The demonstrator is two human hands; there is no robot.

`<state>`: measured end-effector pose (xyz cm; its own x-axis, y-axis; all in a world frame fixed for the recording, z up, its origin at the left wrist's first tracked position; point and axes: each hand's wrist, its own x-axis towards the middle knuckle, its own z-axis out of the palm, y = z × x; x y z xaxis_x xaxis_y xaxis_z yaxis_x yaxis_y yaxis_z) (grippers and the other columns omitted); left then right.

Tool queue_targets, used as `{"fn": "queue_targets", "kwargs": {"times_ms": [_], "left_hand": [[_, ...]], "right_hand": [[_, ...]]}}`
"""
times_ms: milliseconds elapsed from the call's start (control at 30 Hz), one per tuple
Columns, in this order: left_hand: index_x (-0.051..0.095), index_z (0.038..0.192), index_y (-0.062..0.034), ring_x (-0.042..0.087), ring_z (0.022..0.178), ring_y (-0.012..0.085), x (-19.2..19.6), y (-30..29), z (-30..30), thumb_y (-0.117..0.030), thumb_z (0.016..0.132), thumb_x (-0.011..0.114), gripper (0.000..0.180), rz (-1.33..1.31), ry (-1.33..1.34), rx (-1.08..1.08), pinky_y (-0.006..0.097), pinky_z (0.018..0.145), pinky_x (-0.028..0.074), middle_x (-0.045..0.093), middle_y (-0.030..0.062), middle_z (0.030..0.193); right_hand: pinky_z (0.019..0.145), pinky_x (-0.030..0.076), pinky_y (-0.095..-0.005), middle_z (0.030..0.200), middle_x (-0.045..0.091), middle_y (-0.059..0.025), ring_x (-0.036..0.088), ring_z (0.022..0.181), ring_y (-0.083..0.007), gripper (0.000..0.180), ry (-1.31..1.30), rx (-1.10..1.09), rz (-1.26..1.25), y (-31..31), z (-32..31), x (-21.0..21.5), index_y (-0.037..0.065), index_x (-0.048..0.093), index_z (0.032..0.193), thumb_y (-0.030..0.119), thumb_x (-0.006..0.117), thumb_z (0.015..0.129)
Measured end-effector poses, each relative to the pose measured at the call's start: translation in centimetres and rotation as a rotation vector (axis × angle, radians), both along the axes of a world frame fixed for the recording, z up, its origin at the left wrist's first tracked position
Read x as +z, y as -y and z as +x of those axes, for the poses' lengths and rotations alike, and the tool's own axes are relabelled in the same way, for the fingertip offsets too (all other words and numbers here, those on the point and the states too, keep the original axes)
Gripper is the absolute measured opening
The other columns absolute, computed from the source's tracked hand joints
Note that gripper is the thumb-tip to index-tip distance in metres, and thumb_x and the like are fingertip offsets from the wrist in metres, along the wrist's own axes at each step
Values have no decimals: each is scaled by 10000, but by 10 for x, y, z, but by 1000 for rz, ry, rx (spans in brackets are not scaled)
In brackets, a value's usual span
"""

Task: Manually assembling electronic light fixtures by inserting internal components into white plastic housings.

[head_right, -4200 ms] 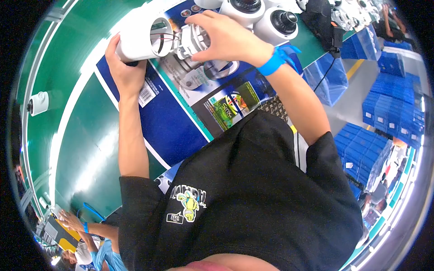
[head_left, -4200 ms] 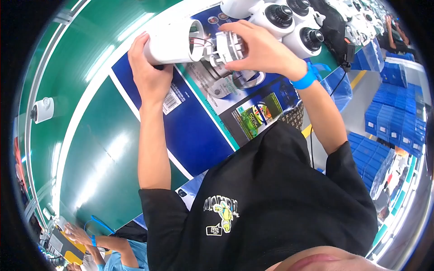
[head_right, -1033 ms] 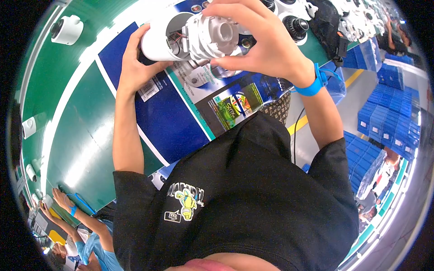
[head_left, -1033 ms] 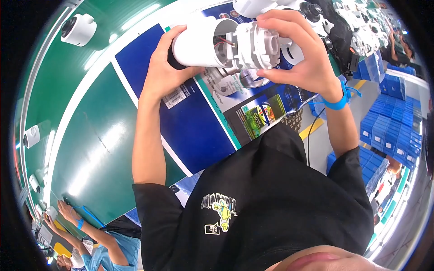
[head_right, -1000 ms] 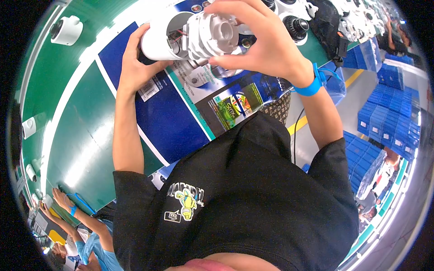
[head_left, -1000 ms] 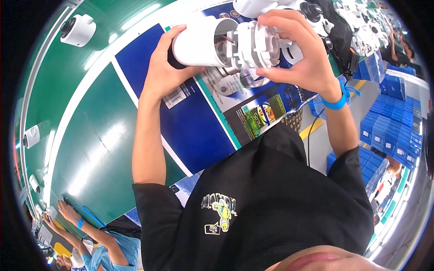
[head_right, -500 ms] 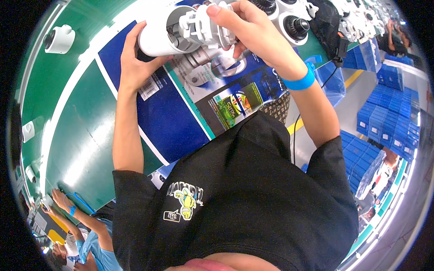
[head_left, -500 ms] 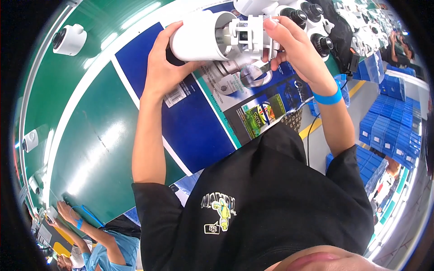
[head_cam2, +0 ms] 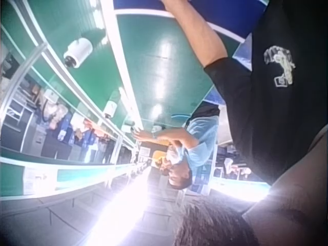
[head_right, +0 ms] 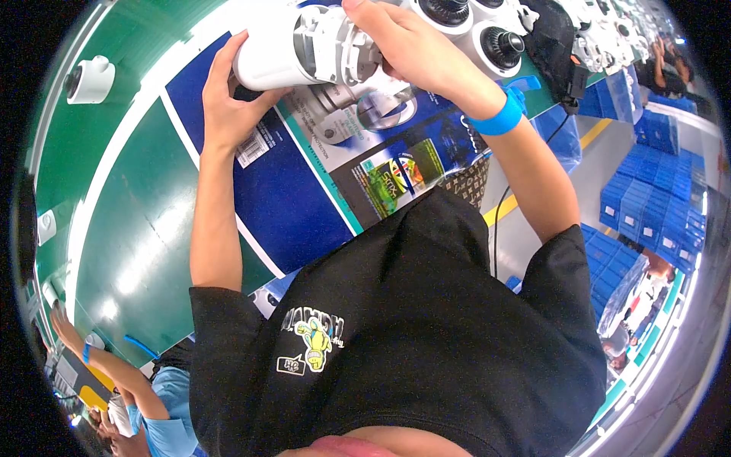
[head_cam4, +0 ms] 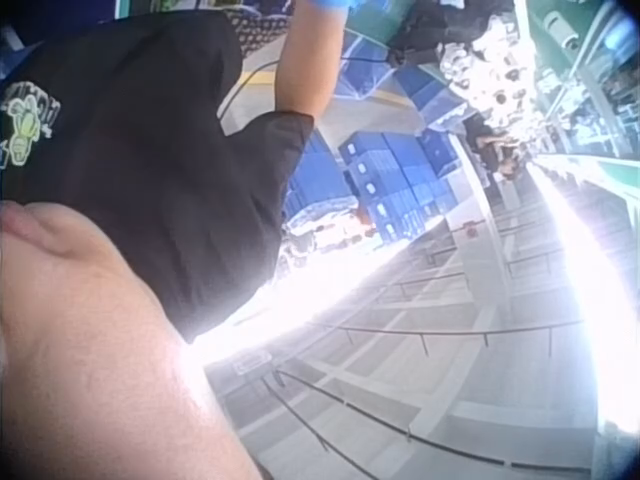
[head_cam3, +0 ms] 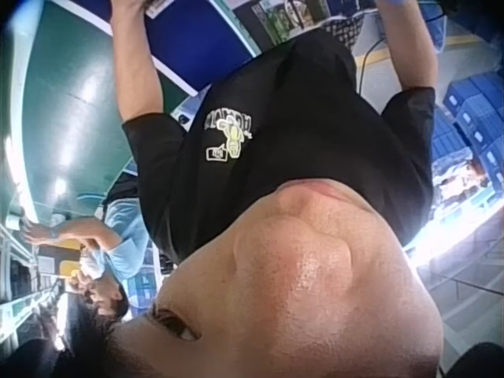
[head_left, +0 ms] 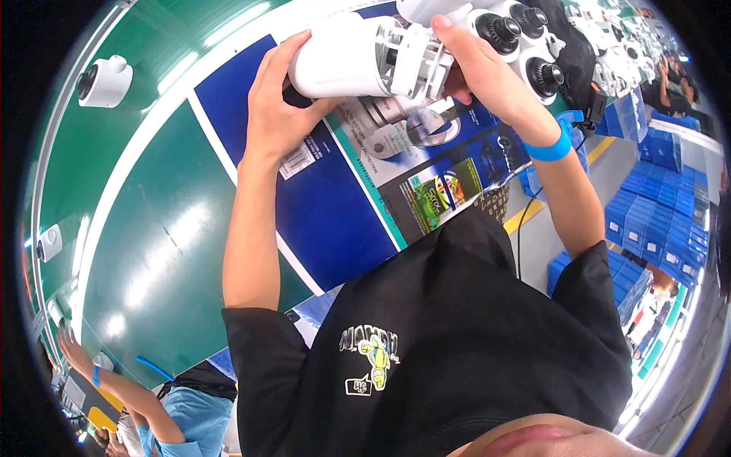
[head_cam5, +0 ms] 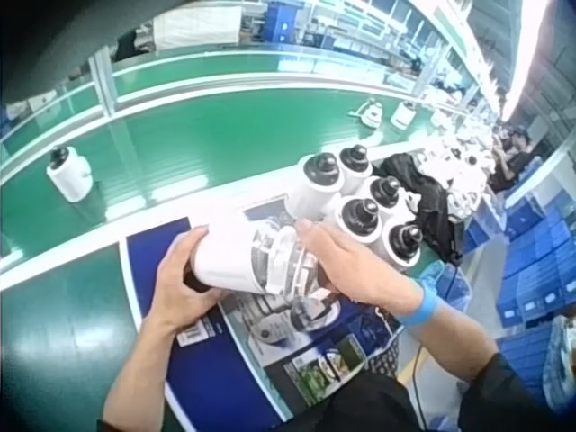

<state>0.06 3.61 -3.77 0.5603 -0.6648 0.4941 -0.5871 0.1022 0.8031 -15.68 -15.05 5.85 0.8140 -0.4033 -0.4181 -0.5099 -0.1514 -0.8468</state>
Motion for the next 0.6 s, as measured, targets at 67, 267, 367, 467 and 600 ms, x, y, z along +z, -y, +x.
{"fn": "queue_targets", "kwargs": {"times_ms": [67,267,367,467,600], "left_hand": [[499,1272,-123,572,1038,233,-1,1,1,-110,585,839,767,-8,-20,-18,330,854,503,555,92,1170],[499,1270,-115,565,1052,259,3,2,0,-129,578,842,773,27,27,-41,340,893,481,557,103,1183],[495,1269,-108,560,1067,267,6,3,-1,-133,579,842,772,35,21,-28,343,907,472,559,106,1182],[491,1268,-99,557,1081,267,3,4,-2,-135,580,843,774,45,41,-38,343,906,474,558,108,1181],[463,1296,-87,550,1101,238,2,1,-13,-113,590,852,806,52,-123,-67,343,903,497,523,111,1233]], "right_hand": [[498,323,-216,653,464,7,398,545,-63,495,29,70,-176,-1,3,6,41,558,887,513,416,938],[441,273,-218,587,428,15,347,472,-57,489,-23,50,-178,-12,8,10,37,553,858,492,398,950],[396,244,-211,512,420,23,340,401,-46,522,-29,-46,-91,-7,11,10,22,556,854,496,361,954],[515,477,-258,818,598,-129,602,584,-154,432,603,379,-309,-6,14,15,-15,489,1164,365,416,970],[520,478,-223,813,594,-94,577,586,-109,635,-268,201,22,-10,21,64,-49,285,1361,451,367,977]]}}
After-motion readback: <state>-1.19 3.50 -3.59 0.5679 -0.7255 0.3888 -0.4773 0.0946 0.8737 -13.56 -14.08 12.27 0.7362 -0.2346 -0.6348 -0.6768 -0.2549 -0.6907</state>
